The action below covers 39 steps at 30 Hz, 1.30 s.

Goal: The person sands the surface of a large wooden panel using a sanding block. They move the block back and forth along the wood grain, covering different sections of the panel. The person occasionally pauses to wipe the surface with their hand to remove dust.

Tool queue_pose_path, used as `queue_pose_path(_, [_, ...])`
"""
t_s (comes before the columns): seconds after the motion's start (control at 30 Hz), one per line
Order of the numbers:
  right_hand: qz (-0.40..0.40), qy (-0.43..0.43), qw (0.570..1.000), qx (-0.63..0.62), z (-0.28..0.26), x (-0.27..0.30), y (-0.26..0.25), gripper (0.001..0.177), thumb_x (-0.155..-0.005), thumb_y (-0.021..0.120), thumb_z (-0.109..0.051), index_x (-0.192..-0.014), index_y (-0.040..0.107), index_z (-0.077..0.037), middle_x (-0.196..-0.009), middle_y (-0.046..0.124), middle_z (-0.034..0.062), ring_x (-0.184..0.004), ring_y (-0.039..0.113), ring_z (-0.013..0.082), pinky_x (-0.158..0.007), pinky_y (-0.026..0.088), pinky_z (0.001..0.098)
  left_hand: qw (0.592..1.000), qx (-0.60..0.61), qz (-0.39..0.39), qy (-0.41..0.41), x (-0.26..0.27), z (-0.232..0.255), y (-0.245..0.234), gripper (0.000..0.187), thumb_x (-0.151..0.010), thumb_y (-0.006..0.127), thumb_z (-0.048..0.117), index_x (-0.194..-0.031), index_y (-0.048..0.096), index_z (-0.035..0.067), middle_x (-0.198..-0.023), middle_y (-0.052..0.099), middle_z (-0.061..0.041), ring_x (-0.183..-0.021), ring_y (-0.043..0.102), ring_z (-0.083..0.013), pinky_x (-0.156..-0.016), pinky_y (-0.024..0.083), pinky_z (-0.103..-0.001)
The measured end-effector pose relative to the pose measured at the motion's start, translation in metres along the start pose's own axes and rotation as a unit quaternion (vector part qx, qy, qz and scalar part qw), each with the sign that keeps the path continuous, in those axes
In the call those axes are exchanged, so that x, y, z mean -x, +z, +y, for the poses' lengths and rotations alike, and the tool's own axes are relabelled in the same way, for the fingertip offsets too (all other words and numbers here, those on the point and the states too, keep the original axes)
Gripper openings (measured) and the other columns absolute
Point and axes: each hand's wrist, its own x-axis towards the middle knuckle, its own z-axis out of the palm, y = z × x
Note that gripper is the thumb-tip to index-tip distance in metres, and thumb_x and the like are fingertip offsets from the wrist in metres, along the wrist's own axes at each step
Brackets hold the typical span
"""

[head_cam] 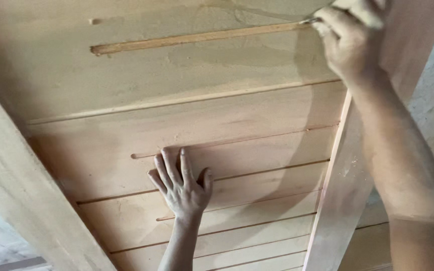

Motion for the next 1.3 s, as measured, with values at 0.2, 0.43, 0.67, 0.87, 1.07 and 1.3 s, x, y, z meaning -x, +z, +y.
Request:
queue_pose_path(0.2, [-0.019,0.001,1.0,0.002,0.037,0.031,-0.004,0.007,-0.098,0.081,-0.004,-0.093,0.076,-0.007,-0.09,0.063,0.0036,-0.102,0.059,0.0227,-0.098,0.048,0.0426,1.0,-0.002,0.018,0.008,0.0,0.001,0.001,0.073,-0.102,0.053,0.056,-0.157,0.039,0.009,-0.163,0.031,-0.028,-0.152,0.027,-0.0498,-0.124,0.015,-0.07])
queue_pose_path(0.43, [-0.018,-0.034,0.999,-0.033,0.024,0.019,0.031,0.01,-0.1,0.078,-0.004,-0.092,0.075,-0.007,-0.09,0.064,0.0041,-0.098,0.061,0.0205,-0.091,0.052,0.0404,1.0,0.006,0.003,0.001,-0.002,0.0,-0.003,0.075,-0.097,0.06,0.053,-0.156,0.043,0.01,-0.163,0.032,-0.026,-0.153,0.028,-0.0482,-0.122,0.017,-0.071])
queue_pose_path(0.67, [-0.007,-0.077,0.991,-0.11,-0.06,-0.047,0.09,0.013,-0.103,0.075,-0.004,-0.09,0.073,-0.008,-0.09,0.065,0.0046,-0.093,0.063,0.0183,-0.085,0.055,0.0383,1.0,0.024,0.018,0.007,-0.003,0.0,-0.006,0.075,-0.095,0.062,0.051,-0.155,0.043,0.011,-0.163,0.032,-0.025,-0.152,0.029,-0.0457,-0.12,0.02,-0.072])
queue_pose_path(0.87, [0.11,-0.08,0.986,-0.101,-0.197,-0.15,0.147,0.013,-0.092,0.08,-0.011,-0.085,0.07,-0.012,-0.085,0.062,0.0025,-0.09,0.064,0.021,-0.082,0.057,0.0384,0.999,0.015,0.03,0.013,-0.005,-0.001,-0.005,0.075,-0.097,0.06,0.057,-0.155,0.045,0.012,-0.162,0.036,-0.025,-0.15,0.032,-0.0456,-0.119,0.022,-0.071])
queue_pose_path(1.07, [0.021,-0.067,0.984,-0.161,-0.223,-0.157,0.153,0.003,-0.095,0.077,-0.008,-0.098,0.076,-0.008,-0.094,0.07,0.0047,-0.077,0.066,0.0186,-0.065,0.055,0.0335,0.999,0.045,0.003,0.0,-0.004,-0.004,-0.007,0.075,-0.096,0.06,0.061,-0.154,0.048,0.015,-0.161,0.038,-0.024,-0.15,0.035,-0.044,-0.119,0.024,-0.07])
queue_pose_path(1.3, [0.045,-0.113,0.986,-0.111,-0.208,-0.146,0.123,0.012,-0.091,0.072,0.002,-0.101,0.074,-0.004,-0.099,0.07,0.0044,-0.097,0.065,0.0215,-0.085,0.051,0.0379,0.998,0.062,0.02,0.006,-0.003,-0.006,-0.013,0.076,-0.098,0.063,0.057,-0.158,0.046,0.015,-0.165,0.037,-0.021,-0.154,0.036,-0.0408,-0.122,0.028,-0.071])
